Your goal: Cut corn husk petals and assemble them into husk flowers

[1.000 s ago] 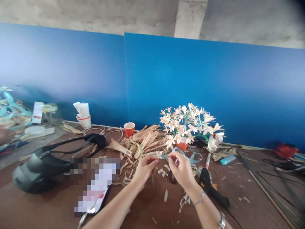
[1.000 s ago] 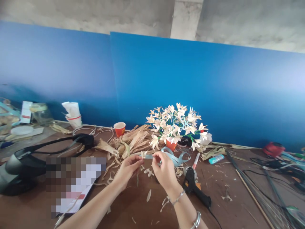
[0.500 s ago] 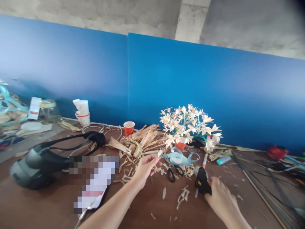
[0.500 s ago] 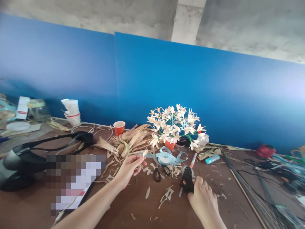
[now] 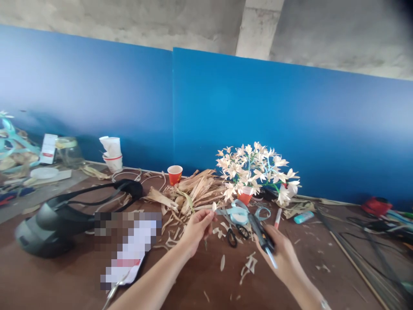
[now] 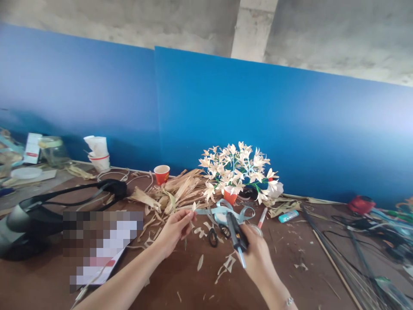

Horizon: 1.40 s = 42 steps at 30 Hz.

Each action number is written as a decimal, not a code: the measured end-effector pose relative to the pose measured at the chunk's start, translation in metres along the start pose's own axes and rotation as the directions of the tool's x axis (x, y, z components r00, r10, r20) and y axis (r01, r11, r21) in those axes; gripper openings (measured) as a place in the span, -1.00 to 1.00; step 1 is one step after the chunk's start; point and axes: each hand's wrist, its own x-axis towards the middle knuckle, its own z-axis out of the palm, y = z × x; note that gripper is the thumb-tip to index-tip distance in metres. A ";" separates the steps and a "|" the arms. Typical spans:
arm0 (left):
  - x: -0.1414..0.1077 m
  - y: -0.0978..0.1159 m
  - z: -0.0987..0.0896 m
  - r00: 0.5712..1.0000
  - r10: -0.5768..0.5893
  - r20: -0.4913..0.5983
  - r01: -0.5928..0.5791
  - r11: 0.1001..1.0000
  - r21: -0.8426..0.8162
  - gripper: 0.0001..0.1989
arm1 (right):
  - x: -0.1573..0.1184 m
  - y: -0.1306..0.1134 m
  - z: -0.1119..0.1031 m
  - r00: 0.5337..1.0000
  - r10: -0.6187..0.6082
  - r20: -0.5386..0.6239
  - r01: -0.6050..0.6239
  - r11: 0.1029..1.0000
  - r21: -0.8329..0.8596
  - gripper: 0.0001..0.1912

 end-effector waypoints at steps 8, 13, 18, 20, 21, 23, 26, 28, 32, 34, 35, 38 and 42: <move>0.005 -0.004 -0.002 0.999 0.029 -0.025 -0.032 0.995 -0.098 -0.64 | 0.029 -0.044 0.043 0.960 -0.274 -0.051 0.277 0.916 0.289 -0.85; 0.005 -0.004 -0.002 0.997 0.030 -0.066 -0.037 0.994 -0.106 -0.67 | 0.033 -0.043 0.059 0.962 -0.253 -0.103 0.273 0.911 0.309 -0.85; 0.001 -0.001 0.001 0.998 0.007 -0.064 -0.008 1.000 -0.016 -0.68 | 0.030 -0.045 0.060 0.963 -0.247 -0.111 0.270 0.906 0.326 -0.90; 0.000 0.001 0.001 0.998 -0.015 -0.055 0.016 1.000 0.004 -0.66 | 0.029 -0.045 0.060 0.965 -0.239 -0.106 0.261 0.909 0.326 -0.90; -0.001 0.001 0.001 0.999 -0.024 -0.046 0.025 1.000 0.003 -0.66 | 0.028 -0.045 0.059 0.967 -0.235 -0.103 0.256 0.910 0.326 -0.90; -0.001 0.002 0.001 0.999 -0.038 -0.032 0.038 0.999 -0.004 -0.64 | 0.028 -0.045 0.058 0.969 -0.231 -0.090 0.248 0.912 0.326 -0.90; -0.001 0.001 0.001 0.999 -0.044 -0.031 0.043 0.999 -0.005 -0.63 | 0.027 -0.047 0.057 0.972 -0.220 -0.084 0.236 0.917 0.323 -0.91; 0.000 0.000 0.000 0.998 -0.045 -0.038 0.045 0.999 -0.006 -0.63 | 0.027 -0.048 0.055 0.973 -0.212 -0.086 0.229 0.919 0.321 -0.91; 0.001 -0.002 -0.001 0.997 -0.048 -0.053 0.048 0.999 -0.014 -0.64 | 0.027 -0.049 0.052 0.971 -0.228 -0.076 0.240 0.914 0.327 -0.90; 0.001 -0.002 -0.001 0.997 -0.051 -0.055 0.050 0.999 -0.017 -0.64 | 0.027 -0.048 0.052 0.968 -0.238 -0.081 0.252 0.911 0.327 -0.90; 0.002 -0.002 -0.001 0.997 -0.052 -0.053 0.051 0.999 -0.019 -0.64 | 0.027 -0.048 0.052 0.967 -0.241 -0.087 0.256 0.910 0.325 -0.90; 0.001 -0.002 -0.001 0.997 -0.055 -0.048 0.054 0.998 -0.021 -0.65 | 0.027 -0.048 0.053 0.965 -0.241 -0.100 0.261 0.912 0.316 -0.90; 0.000 0.000 0.001 0.998 -0.050 -0.048 0.049 0.999 -0.018 -0.64 | 0.028 -0.048 0.054 0.964 -0.246 -0.105 0.267 0.913 0.309 -0.89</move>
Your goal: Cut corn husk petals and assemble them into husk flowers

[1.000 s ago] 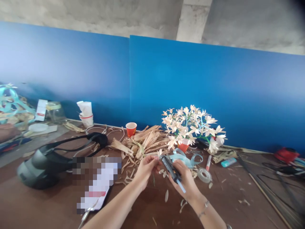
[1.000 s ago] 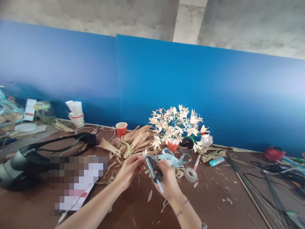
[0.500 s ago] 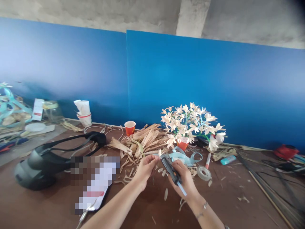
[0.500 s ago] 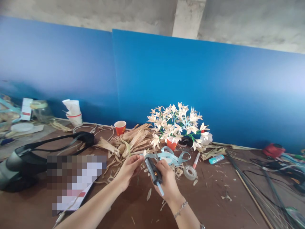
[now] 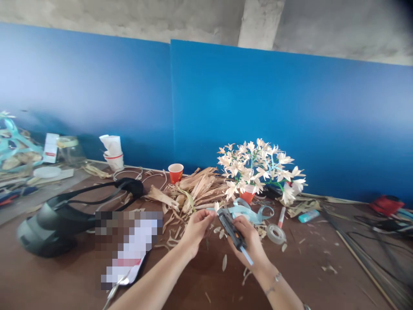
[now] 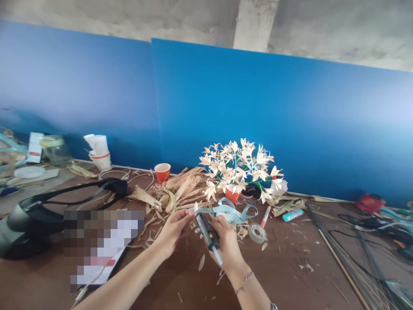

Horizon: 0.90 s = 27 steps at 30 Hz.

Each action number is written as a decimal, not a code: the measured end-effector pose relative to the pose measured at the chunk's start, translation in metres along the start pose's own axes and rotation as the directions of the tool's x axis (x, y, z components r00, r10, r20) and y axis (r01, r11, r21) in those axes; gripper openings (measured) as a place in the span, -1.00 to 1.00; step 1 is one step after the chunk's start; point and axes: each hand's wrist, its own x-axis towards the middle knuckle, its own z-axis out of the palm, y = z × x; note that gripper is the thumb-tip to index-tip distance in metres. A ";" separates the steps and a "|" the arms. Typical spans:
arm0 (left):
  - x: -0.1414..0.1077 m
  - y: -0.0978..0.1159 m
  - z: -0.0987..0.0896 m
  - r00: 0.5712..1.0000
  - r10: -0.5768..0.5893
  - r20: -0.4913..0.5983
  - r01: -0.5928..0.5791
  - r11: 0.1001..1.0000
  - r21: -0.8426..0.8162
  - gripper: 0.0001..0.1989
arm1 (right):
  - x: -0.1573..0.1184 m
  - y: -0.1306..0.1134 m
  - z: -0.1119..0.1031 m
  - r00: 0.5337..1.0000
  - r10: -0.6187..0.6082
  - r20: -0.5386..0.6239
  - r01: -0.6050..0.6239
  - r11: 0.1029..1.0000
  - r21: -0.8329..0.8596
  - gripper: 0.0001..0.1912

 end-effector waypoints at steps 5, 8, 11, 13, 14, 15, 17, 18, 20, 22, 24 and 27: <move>0.000 0.000 0.000 1.000 -0.007 0.005 0.007 1.000 -0.011 -0.62 | 0.000 0.000 -0.001 1.000 0.008 -0.009 -0.008 1.000 -0.013 -0.90; 0.001 -0.001 -0.001 1.000 -0.003 0.006 0.003 1.000 -0.010 -0.62 | 0.000 0.001 -0.001 1.000 0.000 -0.012 -0.001 1.000 -0.018 -0.91; 0.002 -0.002 -0.001 1.000 -0.003 0.007 0.004 1.000 -0.008 -0.61 | -0.001 0.001 -0.001 1.000 -0.001 -0.010 0.001 1.000 -0.016 -0.90; 0.001 -0.001 -0.001 1.000 -0.005 0.006 0.005 1.000 -0.009 -0.61 | -0.001 0.001 -0.001 1.000 0.002 -0.006 -0.002 1.000 -0.015 -0.90; 0.001 -0.001 -0.001 1.000 -0.004 0.006 0.004 1.000 -0.010 -0.61 | -0.001 0.001 0.000 1.000 0.006 -0.003 -0.006 1.000 -0.014 -0.90; 0.001 -0.001 0.000 1.000 -0.002 0.007 0.002 1.000 -0.011 -0.61 | -0.001 0.002 0.000 1.000 0.009 -0.001 -0.009 1.000 -0.012 -0.90; 0.001 -0.001 -0.001 1.000 0.001 0.012 -0.001 1.000 -0.010 -0.61 | -0.002 0.004 0.001 1.000 0.010 -0.002 -0.010 1.000 -0.005 -0.89; 0.001 -0.001 -0.001 1.000 0.002 0.013 -0.002 1.000 -0.007 -0.61 | -0.002 0.005 0.001 1.000 0.007 -0.004 -0.007 1.000 0.001 -0.89; 0.002 -0.002 -0.002 1.000 0.004 0.013 -0.004 1.000 0.003 -0.61 | -0.003 0.007 0.003 1.000 -0.004 -0.012 0.004 1.000 0.011 -0.88; 0.002 -0.002 -0.002 1.000 0.011 0.012 -0.012 1.000 0.012 -0.60 | -0.003 0.009 0.003 1.000 -0.006 -0.021 0.006 1.000 0.011 -0.88; 0.002 -0.002 -0.002 1.000 0.024 0.017 -0.025 1.000 0.017 -0.60 | -0.003 0.009 0.003 1.000 0.001 -0.020 -0.001 1.000 0.009 -0.88; 0.000 0.000 -0.001 0.998 0.050 0.024 -0.051 0.998 0.029 -0.61 | -0.002 0.006 0.001 1.000 0.023 -0.016 -0.023 0.999 0.023 -0.90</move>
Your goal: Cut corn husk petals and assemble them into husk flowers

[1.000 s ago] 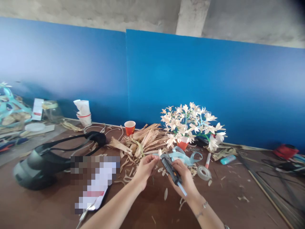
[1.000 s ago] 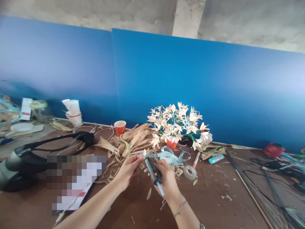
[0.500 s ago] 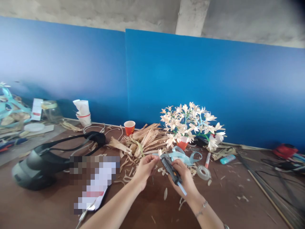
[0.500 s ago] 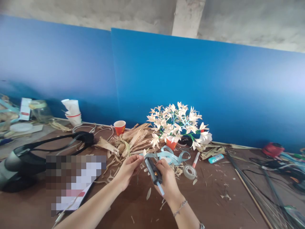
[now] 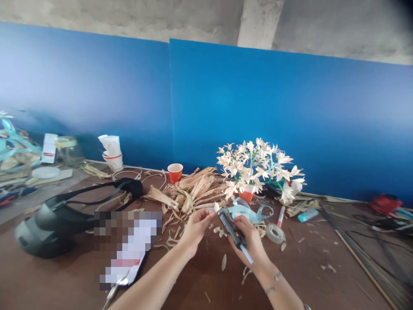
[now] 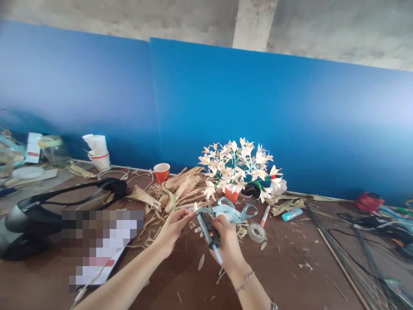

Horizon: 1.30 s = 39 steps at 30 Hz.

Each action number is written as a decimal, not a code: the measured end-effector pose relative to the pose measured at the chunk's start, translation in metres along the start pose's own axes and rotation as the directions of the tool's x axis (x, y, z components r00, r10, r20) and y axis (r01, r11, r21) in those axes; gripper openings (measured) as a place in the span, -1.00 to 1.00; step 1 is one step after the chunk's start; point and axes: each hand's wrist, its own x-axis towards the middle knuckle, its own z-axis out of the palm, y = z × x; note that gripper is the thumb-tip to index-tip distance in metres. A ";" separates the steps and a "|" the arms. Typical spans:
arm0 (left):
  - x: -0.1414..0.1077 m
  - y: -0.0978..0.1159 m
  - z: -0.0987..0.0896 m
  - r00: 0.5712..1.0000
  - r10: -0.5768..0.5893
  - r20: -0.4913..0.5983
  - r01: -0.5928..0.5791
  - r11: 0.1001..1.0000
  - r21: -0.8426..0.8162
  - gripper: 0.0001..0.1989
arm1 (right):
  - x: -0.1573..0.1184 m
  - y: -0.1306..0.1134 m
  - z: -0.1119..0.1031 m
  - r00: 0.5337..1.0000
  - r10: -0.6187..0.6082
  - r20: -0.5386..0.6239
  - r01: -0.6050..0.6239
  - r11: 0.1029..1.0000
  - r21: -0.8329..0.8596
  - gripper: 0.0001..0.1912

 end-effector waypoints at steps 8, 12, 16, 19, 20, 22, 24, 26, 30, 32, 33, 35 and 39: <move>0.002 0.000 -0.008 0.980 0.196 0.030 -0.197 0.944 0.266 -0.78 | -0.001 0.008 -0.001 0.932 0.360 0.050 -0.360 0.896 0.260 -0.81; 0.007 -0.006 -0.013 0.964 0.246 0.102 -0.266 0.861 0.433 -0.85 | 0.002 -0.010 -0.023 0.955 0.291 0.061 -0.297 0.924 0.241 -0.84; 0.009 -0.005 -0.013 0.988 0.152 0.036 -0.155 0.922 0.356 -0.84 | -0.006 -0.032 -0.058 0.936 0.118 0.332 -0.021 0.960 -0.279 -0.91; 0.009 0.000 -0.011 0.991 0.117 -0.061 -0.102 0.972 0.211 -0.82 | -0.026 -0.016 -0.078 0.870 0.437 0.229 -0.252 0.793 -0.555 -0.83; 0.009 0.002 -0.010 0.991 0.112 -0.078 -0.097 0.981 0.165 -0.80 | -0.033 -0.005 -0.082 0.833 0.529 0.161 -0.340 0.721 -0.604 -0.73; 0.008 0.004 -0.010 0.992 0.089 -0.094 -0.081 0.994 0.078 -0.77 | -0.048 0.020 -0.086 0.769 0.636 0.072 -0.449 0.617 -0.646 -0.66; 0.008 0.005 -0.010 0.994 0.048 -0.097 -0.047 0.999 0.010 -0.75 | -0.059 0.040 -0.086 0.730 0.683 0.020 -0.503 0.556 -0.662 -0.65; 0.007 0.005 -0.011 0.995 0.008 -0.102 -0.011 0.999 -0.033 -0.74 | -0.063 0.047 -0.086 0.725 0.689 0.004 -0.514 0.544 -0.664 -0.59; 0.006 0.008 -0.012 0.993 -0.020 -0.119 0.011 0.997 -0.072 -0.75 | -0.051 0.026 -0.090 0.686 0.727 -0.025 -0.490 0.436 -0.755 -0.57; 0.005 0.009 -0.012 0.991 -0.025 -0.132 0.012 0.995 -0.102 -0.74 | -0.037 0.009 -0.089 0.715 0.698 -0.038 -0.427 0.393 -0.815 -0.71; 0.005 0.010 -0.011 0.991 -0.029 -0.134 0.013 0.992 -0.122 -0.74 | -0.030 0.002 -0.085 0.756 0.654 -0.035 -0.401 0.420 -0.814 -0.76; 0.005 0.010 -0.010 0.991 -0.041 -0.129 0.019 0.986 -0.163 -0.73 | -0.013 -0.010 -0.068 0.856 0.516 0.016 -0.344 0.593 -0.728 -0.78; 0.007 0.007 -0.010 0.988 -0.079 -0.133 0.050 0.976 -0.213 -0.74 | 0.016 -0.018 -0.013 0.902 0.369 0.222 -0.224 0.843 -0.489 -0.79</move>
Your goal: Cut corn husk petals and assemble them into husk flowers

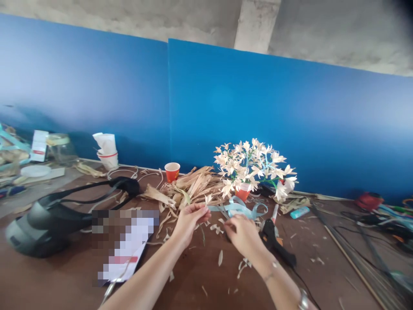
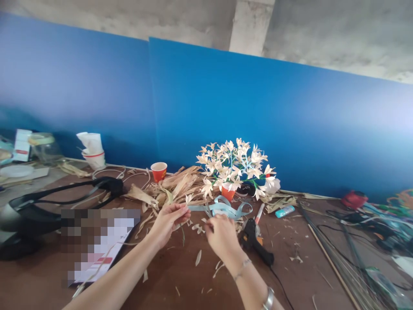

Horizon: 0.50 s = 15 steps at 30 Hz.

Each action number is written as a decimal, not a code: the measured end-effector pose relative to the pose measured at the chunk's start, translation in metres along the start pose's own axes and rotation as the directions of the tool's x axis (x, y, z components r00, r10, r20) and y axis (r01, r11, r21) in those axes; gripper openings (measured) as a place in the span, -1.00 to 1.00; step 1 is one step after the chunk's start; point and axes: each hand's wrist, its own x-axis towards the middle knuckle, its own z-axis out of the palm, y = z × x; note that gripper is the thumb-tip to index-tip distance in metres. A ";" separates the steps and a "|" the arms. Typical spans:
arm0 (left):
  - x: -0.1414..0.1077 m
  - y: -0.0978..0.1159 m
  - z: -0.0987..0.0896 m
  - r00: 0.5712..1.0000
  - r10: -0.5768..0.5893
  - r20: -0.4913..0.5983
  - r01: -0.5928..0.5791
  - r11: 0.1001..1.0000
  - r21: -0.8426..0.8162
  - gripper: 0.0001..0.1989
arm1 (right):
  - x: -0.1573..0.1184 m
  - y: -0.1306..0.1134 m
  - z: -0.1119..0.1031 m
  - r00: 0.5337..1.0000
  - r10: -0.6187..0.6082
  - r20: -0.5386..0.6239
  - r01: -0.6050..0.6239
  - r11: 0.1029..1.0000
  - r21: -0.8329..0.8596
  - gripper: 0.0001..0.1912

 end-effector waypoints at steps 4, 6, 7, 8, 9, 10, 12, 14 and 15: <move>0.003 -0.003 -0.004 1.000 0.003 0.018 -0.004 1.000 0.031 -0.75 | 0.025 -0.019 0.031 0.998 0.015 0.056 -0.018 0.999 0.045 -0.84; 0.004 -0.005 -0.005 0.999 0.019 0.032 -0.020 0.999 0.044 -0.75 | 0.030 -0.020 0.039 0.998 0.036 0.058 -0.039 0.998 0.048 -0.84; 0.005 -0.006 -0.006 0.999 0.026 0.036 -0.028 0.999 0.046 -0.75 | 0.031 -0.019 0.042 0.997 0.041 0.061 -0.044 0.998 0.054 -0.82; 0.005 -0.007 -0.006 0.999 0.032 0.037 -0.034 0.998 0.048 -0.75 | 0.031 -0.017 0.043 0.997 0.042 0.064 -0.046 0.997 0.062 -0.81; 0.005 -0.008 -0.006 0.999 0.036 0.037 -0.038 0.998 0.053 -0.75 | 0.031 -0.016 0.045 0.997 0.040 0.067 -0.045 0.996 0.071 -0.79; 0.005 -0.008 -0.006 0.999 0.036 0.036 -0.038 0.998 0.059 -0.76 | 0.030 -0.014 0.046 0.997 0.035 0.071 -0.041 0.996 0.079 -0.77; 0.004 -0.009 -0.005 0.999 0.028 0.028 -0.030 0.997 0.070 -0.76 | 0.027 -0.012 0.048 0.997 0.015 0.072 -0.021 0.996 0.092 -0.77; 0.004 -0.010 -0.005 1.000 0.020 0.022 -0.022 0.997 0.079 -0.77 | 0.024 -0.011 0.050 0.999 -0.019 0.047 0.014 0.995 0.102 -0.80; 0.004 -0.010 -0.005 1.000 0.019 0.020 -0.021 0.996 0.083 -0.78 | 0.023 -0.011 0.050 0.999 -0.040 0.019 0.038 0.993 0.111 -0.82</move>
